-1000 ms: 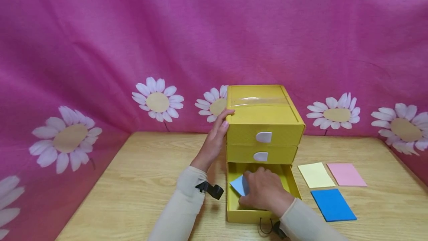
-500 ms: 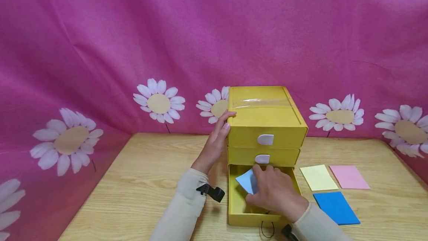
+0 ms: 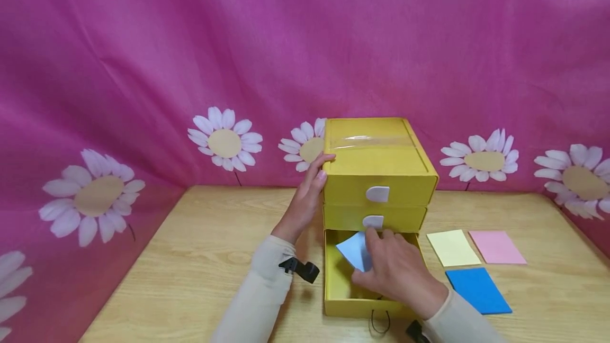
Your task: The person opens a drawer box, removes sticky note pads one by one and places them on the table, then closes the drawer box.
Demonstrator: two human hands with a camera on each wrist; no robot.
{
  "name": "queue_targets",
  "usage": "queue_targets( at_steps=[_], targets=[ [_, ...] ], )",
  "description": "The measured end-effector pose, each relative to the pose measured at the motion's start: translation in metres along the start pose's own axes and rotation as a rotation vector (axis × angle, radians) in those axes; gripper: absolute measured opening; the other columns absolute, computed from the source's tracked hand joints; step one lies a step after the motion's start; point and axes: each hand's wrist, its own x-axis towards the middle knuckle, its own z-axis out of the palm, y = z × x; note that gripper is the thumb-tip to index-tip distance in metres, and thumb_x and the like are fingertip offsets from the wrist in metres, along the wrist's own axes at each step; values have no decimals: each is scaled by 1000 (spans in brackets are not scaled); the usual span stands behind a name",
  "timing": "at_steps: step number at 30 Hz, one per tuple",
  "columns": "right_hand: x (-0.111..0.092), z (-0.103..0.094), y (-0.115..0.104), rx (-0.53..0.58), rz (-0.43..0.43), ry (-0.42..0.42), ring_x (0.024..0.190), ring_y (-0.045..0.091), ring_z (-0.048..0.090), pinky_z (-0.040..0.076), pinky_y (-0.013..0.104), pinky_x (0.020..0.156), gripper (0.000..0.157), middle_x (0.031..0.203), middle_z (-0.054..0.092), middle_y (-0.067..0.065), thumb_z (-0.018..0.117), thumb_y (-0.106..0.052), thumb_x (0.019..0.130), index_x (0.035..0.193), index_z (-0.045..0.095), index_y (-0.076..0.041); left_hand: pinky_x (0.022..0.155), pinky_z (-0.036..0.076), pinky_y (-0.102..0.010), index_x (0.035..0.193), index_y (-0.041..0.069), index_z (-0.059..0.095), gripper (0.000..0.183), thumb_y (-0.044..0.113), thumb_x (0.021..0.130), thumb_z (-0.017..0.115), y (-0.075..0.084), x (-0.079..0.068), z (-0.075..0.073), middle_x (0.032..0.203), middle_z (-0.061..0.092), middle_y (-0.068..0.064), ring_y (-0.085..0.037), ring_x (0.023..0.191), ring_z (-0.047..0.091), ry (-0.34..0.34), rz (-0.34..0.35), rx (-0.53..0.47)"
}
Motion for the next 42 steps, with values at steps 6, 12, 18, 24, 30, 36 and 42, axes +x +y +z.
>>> queue_targets(
  at_steps=[6,12,18,24,30,36,42],
  targets=[
    [-2,-3,0,6,10,2,62,20,43,33,31,49,47,73,45,5,74,-44,68,92,49,-12,115,16,-47,146,13,32,44,25,104,29,1,1,-2,161,9,-7,-19,146,11,17,14,10],
    [-5,-5,1,5,13,39,62,19,42,33,31,50,47,73,45,4,73,-44,66,90,48,-12,115,16,-46,146,12,33,44,24,104,29,-1,1,-1,161,10,-7,-18,146,12,23,27,-5],
    [-9,-7,2,4,14,48,63,19,42,33,31,51,53,75,45,5,73,-43,67,99,51,-7,115,16,-45,147,14,32,44,25,104,29,-2,-1,1,161,9,-6,-18,146,11,10,8,-11],
    [-10,-6,4,23,15,75,63,18,42,33,30,51,54,72,44,3,74,-43,66,98,50,-7,115,16,-47,147,15,32,44,26,104,29,0,0,2,161,9,-6,-19,146,11,10,10,1],
    [-13,-6,6,60,31,72,60,18,41,32,30,49,50,70,42,2,75,-42,66,92,47,-9,115,18,-47,147,15,32,44,26,104,29,-1,-1,3,161,10,-5,-19,145,14,9,-5,8],
    [-14,-6,7,72,20,101,58,17,41,32,29,47,50,67,41,0,75,-41,66,90,45,-10,115,18,-45,146,15,32,43,26,104,28,0,-1,1,161,10,-5,-18,144,14,13,2,17],
    [-17,-8,9,63,17,121,57,16,39,31,29,48,49,66,40,0,74,-41,65,88,43,-10,115,16,-46,147,14,32,44,25,104,28,0,0,0,161,10,-7,-18,145,12,10,13,18]
  ],
)
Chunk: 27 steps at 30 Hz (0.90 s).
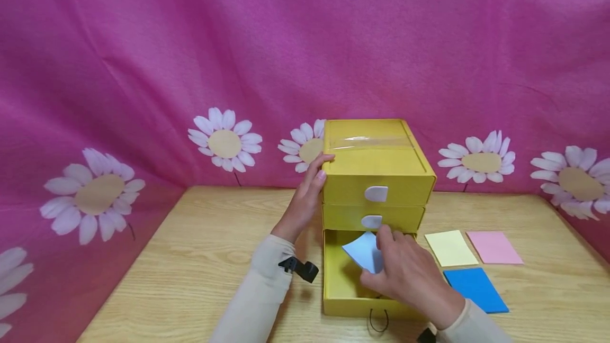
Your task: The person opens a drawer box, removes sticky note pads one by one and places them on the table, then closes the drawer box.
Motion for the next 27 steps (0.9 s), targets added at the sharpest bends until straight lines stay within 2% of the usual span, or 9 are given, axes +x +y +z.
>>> queue_targets(
  at_steps=[16,27],
  targets=[
    [-7,-9,4,29,-1,49,62,17,44,34,29,46,53,72,49,2,76,-38,65,102,51,-9,115,17,-45,147,12,31,43,23,105,28,-1,0,-1,161,12,-6,-18,145,13,-3,18,-10],
    [-13,-18,6,34,8,62,62,16,44,35,28,46,55,72,48,1,75,-37,64,104,51,-8,115,17,-44,147,14,31,43,24,105,28,-3,1,1,161,9,-5,-17,145,12,-9,5,-32]
  ],
)
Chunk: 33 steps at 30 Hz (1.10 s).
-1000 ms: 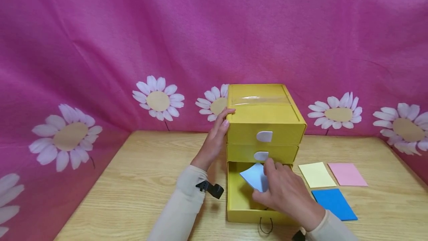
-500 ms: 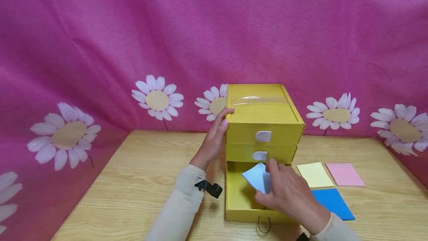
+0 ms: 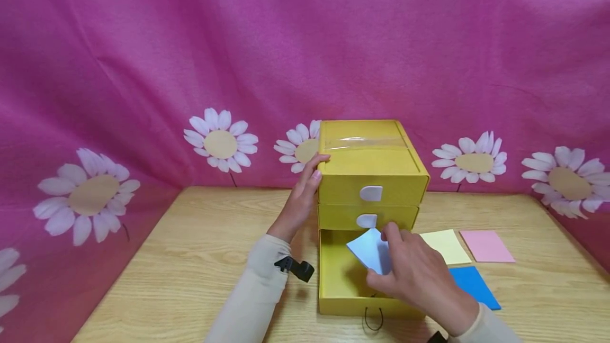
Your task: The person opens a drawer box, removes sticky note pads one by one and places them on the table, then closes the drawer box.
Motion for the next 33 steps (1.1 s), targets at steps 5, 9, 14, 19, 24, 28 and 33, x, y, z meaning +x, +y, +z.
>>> queue_targets(
  at_steps=[5,9,14,19,24,28,33],
  targets=[
    [-1,-3,1,-7,16,-15,62,16,43,34,28,45,54,72,48,1,75,-37,65,105,51,-9,115,18,-44,147,15,31,43,24,105,28,0,-1,0,161,10,-3,-18,144,14,-2,-4,-1],
    [-3,-4,2,-18,12,-1,63,16,43,34,28,46,54,72,48,1,74,-37,65,105,51,-9,115,18,-44,147,15,31,43,24,105,28,1,-1,0,161,11,-3,-18,144,15,-4,-4,-6],
    [-6,-6,5,-29,15,10,64,16,44,34,29,47,56,73,49,0,75,-37,64,106,50,-10,115,17,-44,147,14,31,43,25,105,28,1,0,0,161,10,-4,-18,145,14,-1,-3,-1],
    [-9,-6,11,-48,40,-3,65,17,44,33,30,47,56,72,48,0,74,-38,64,107,50,-10,116,15,-44,147,13,32,43,24,105,28,2,0,0,161,9,-7,-17,146,9,5,4,12],
    [-11,-8,17,-59,57,-12,65,17,44,33,30,47,57,72,49,1,74,-38,64,108,50,-10,116,15,-45,147,12,31,43,23,105,27,2,-1,0,161,8,-8,-17,146,8,6,4,19],
    [-13,-9,22,-65,61,-5,67,18,45,33,31,46,59,73,50,1,74,-37,63,109,50,-10,116,15,-45,147,12,31,43,23,105,27,2,-1,1,161,10,-8,-18,146,9,7,1,22],
    [-15,-11,28,-59,65,7,69,18,46,34,31,48,61,78,53,2,75,-36,62,110,49,-9,116,14,-45,147,13,31,43,23,105,27,1,-1,1,161,10,-8,-17,146,9,7,1,25]
  ],
)
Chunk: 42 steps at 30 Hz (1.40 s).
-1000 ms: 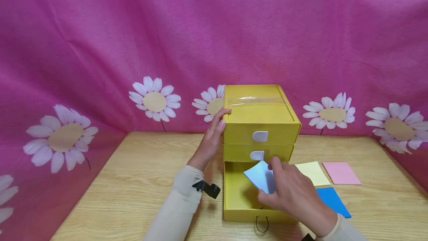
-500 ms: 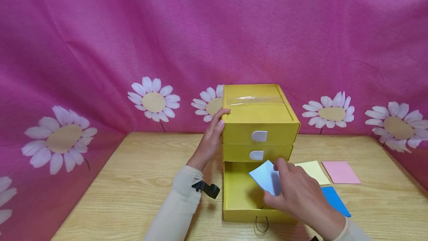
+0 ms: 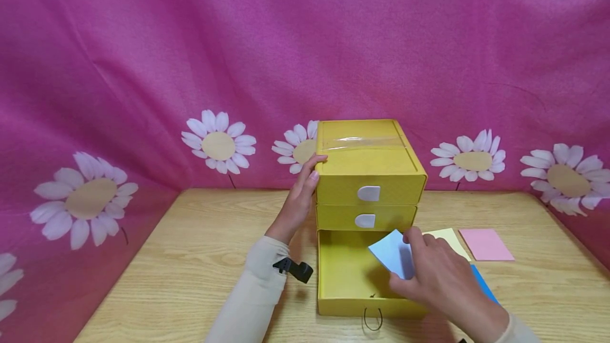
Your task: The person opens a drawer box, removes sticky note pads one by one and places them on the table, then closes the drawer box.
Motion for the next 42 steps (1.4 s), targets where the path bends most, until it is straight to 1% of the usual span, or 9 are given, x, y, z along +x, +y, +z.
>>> queue_targets(
  at_steps=[7,15,20,27,30,38,42],
  targets=[
    [-3,-4,8,-16,-6,4,66,17,45,34,30,49,59,74,50,1,75,-35,62,107,48,-8,115,15,-47,147,13,31,43,24,105,27,-1,0,0,161,10,-8,-18,146,9,1,7,-6],
    [-4,-5,17,-33,-24,22,65,18,45,33,30,47,58,71,48,2,76,-34,60,103,48,-8,116,15,-46,147,12,31,43,23,105,27,-3,0,0,161,10,-8,-18,146,10,0,15,-26],
    [-6,-6,22,-32,-1,6,66,20,45,33,31,47,58,72,50,2,77,-35,60,102,48,-7,116,15,-47,147,13,31,43,23,105,27,-4,0,0,161,11,-7,-18,146,11,1,11,-30],
    [-7,-9,29,-28,34,-31,64,20,45,35,31,48,58,72,50,3,77,-34,63,104,47,-6,115,14,-48,147,13,31,44,25,105,28,-2,0,0,161,9,-6,-17,146,9,-3,1,-18],
    [-8,-9,35,-31,37,-31,64,21,45,35,31,48,59,73,50,4,77,-35,63,105,47,-5,115,14,-49,147,13,31,44,25,105,28,-2,0,1,161,9,-7,-18,146,8,-2,0,-15],
    [-10,-11,44,-33,57,-22,64,21,44,34,30,48,55,73,49,4,76,-33,63,101,47,-6,115,15,-49,147,13,31,44,25,105,27,0,0,1,161,9,-7,-19,146,9,-3,-5,-15],
    [-11,-12,48,-38,70,-35,64,21,45,34,31,48,55,73,50,4,76,-35,65,101,46,-6,115,15,-49,147,13,31,44,24,105,27,0,-1,1,161,10,-7,-19,146,10,-1,-1,-18]
  ],
)
